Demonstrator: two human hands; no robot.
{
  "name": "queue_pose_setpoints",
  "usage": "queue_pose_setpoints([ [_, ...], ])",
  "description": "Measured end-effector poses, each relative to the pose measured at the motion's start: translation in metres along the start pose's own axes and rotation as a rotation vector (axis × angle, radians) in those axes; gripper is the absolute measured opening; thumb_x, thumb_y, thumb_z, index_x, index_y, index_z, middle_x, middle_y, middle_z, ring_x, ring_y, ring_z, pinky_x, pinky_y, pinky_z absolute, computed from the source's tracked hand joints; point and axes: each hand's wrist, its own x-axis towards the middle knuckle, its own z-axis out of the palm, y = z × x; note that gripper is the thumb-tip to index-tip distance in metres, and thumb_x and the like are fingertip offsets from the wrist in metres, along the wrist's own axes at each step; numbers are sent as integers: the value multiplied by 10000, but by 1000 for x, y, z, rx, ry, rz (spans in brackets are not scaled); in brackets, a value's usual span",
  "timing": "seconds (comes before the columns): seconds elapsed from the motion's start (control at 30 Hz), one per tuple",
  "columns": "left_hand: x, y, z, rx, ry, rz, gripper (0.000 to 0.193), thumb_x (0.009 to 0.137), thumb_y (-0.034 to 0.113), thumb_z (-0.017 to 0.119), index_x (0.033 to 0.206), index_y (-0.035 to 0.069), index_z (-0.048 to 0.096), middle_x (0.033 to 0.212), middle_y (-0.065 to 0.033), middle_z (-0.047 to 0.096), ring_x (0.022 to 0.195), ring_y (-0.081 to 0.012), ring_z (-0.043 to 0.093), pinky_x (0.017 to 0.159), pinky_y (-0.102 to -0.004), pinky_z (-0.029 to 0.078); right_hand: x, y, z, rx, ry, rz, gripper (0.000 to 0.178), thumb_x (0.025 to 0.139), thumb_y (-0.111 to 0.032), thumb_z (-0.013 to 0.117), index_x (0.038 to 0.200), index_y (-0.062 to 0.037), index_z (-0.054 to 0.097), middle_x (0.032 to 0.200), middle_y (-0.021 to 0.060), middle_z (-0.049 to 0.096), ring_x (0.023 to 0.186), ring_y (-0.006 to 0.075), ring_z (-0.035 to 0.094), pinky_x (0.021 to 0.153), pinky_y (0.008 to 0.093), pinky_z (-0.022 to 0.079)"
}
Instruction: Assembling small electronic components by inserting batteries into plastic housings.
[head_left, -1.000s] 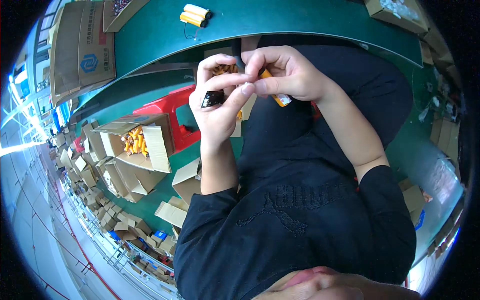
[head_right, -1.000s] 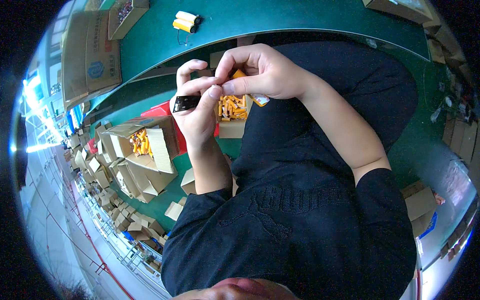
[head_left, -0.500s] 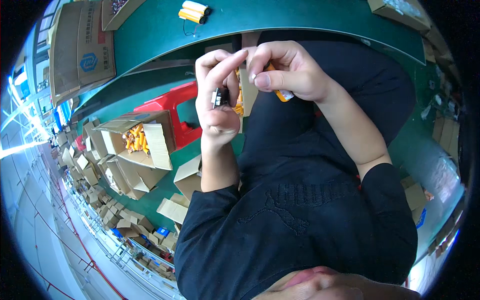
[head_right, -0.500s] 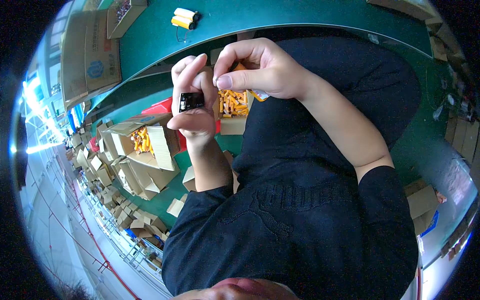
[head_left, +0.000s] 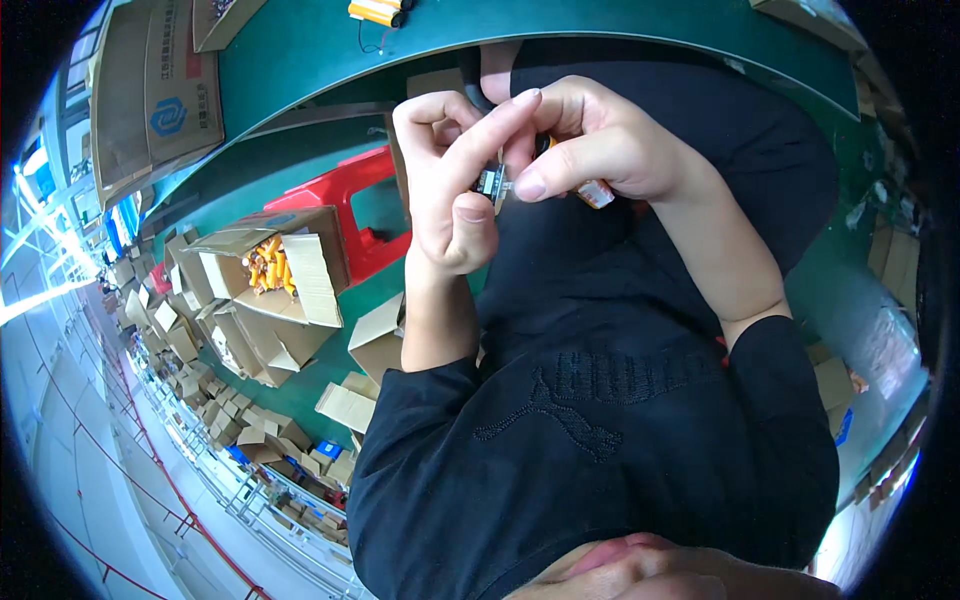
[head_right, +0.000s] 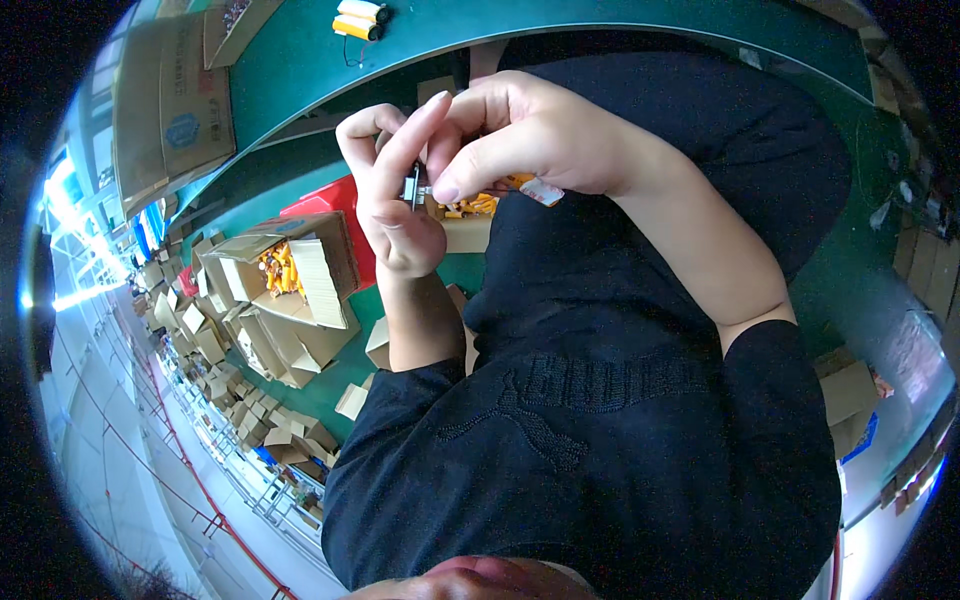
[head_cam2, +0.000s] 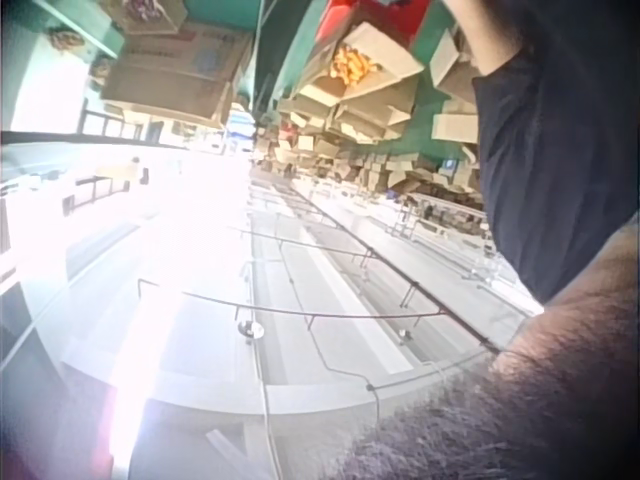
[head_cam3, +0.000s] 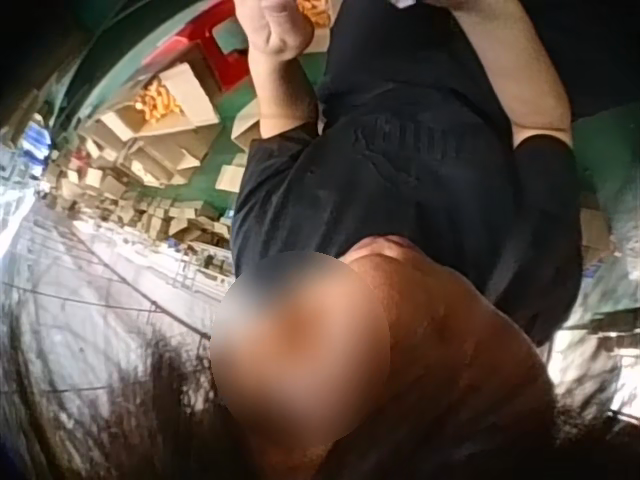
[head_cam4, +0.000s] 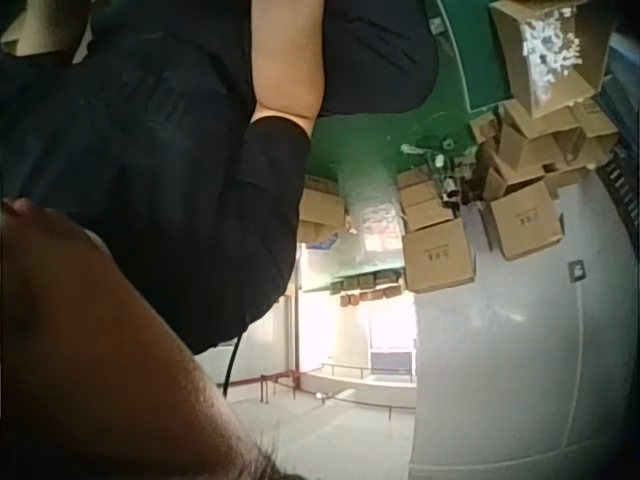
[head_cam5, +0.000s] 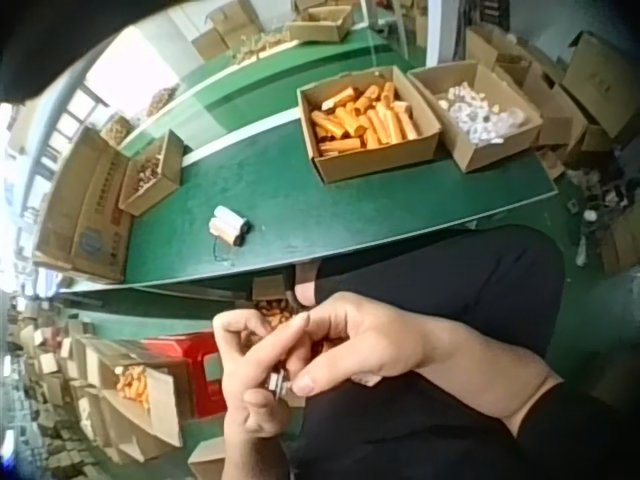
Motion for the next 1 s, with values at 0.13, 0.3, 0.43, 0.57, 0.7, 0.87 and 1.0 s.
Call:
queue_pose_setpoints([
  [0.13, 0, 0, 0, -16, 8, 24, 800, 1042, 682, 217, 1284, 124, 737, 1087, -80, 393, 929, -193, 415, 756, -307, 386, 0, 6, 0, 23, 36, -8, 95, 805, -67, 689, 876, -19, 729, 750, 51, 658, 574, 103, 536, 560, 208, 430],
  [0.3, -1, 1, 4, -32, 20, 17, 772, 1050, 662, 239, 1261, 126, 753, 1076, -76, 387, 933, -202, 407, 767, -312, 384, 1, 9, 0, 43, 69, -18, 110, 793, -67, 682, 877, -19, 734, 756, 52, 665, 590, 108, 547, 577, 215, 437],
  [0.43, -2, -2, 4, -33, 31, 35, 729, 1062, 626, 261, 1241, 133, 767, 1061, -74, 381, 936, -208, 397, 786, -319, 381, 1, 10, 0, 4, 68, -31, 95, 797, -82, 682, 861, -25, 725, 751, 49, 661, 600, 107, 549, 578, 215, 435],
  [0.57, 1, -3, 4, -40, 41, 52, 702, 1068, 601, 273, 1232, 136, 772, 1052, -73, 374, 938, -211, 391, 799, -323, 378, 0, 9, -2, 24, 60, -25, 82, 804, -90, 682, 848, -30, 715, 747, 47, 658, 594, 103, 545, 574, 215, 432],
  [0.7, 1, -3, 4, -53, 43, 60, 679, 1070, 585, 289, 1227, 137, 775, 1049, -73, 370, 941, -213, 388, 806, -324, 375, 0, 9, -3, 28, 51, -19, 71, 810, -95, 682, 837, -35, 707, 743, 46, 655, 590, 101, 542, 571, 216, 431],
  [0.87, 2, -3, 4, -73, 40, 62, 651, 1070, 564, 311, 1224, 136, 776, 1050, -73, 369, 944, -213, 386, 808, -325, 374, 1, 11, -5, 21, 47, -28, 72, 818, -101, 682, 839, -36, 706, 737, 47, 652, 583, 101, 540, 567, 215, 432],
  [1.0, 2, -3, 5, -73, 39, 63, 625, 1071, 546, 328, 1224, 139, 777, 1049, -74, 370, 946, -212, 386, 802, -324, 374, 1, 13, -6, 17, 51, -38, 83, 824, -105, 682, 854, -34, 714, 730, 50, 651, 576, 102, 541, 564, 213, 434],
])
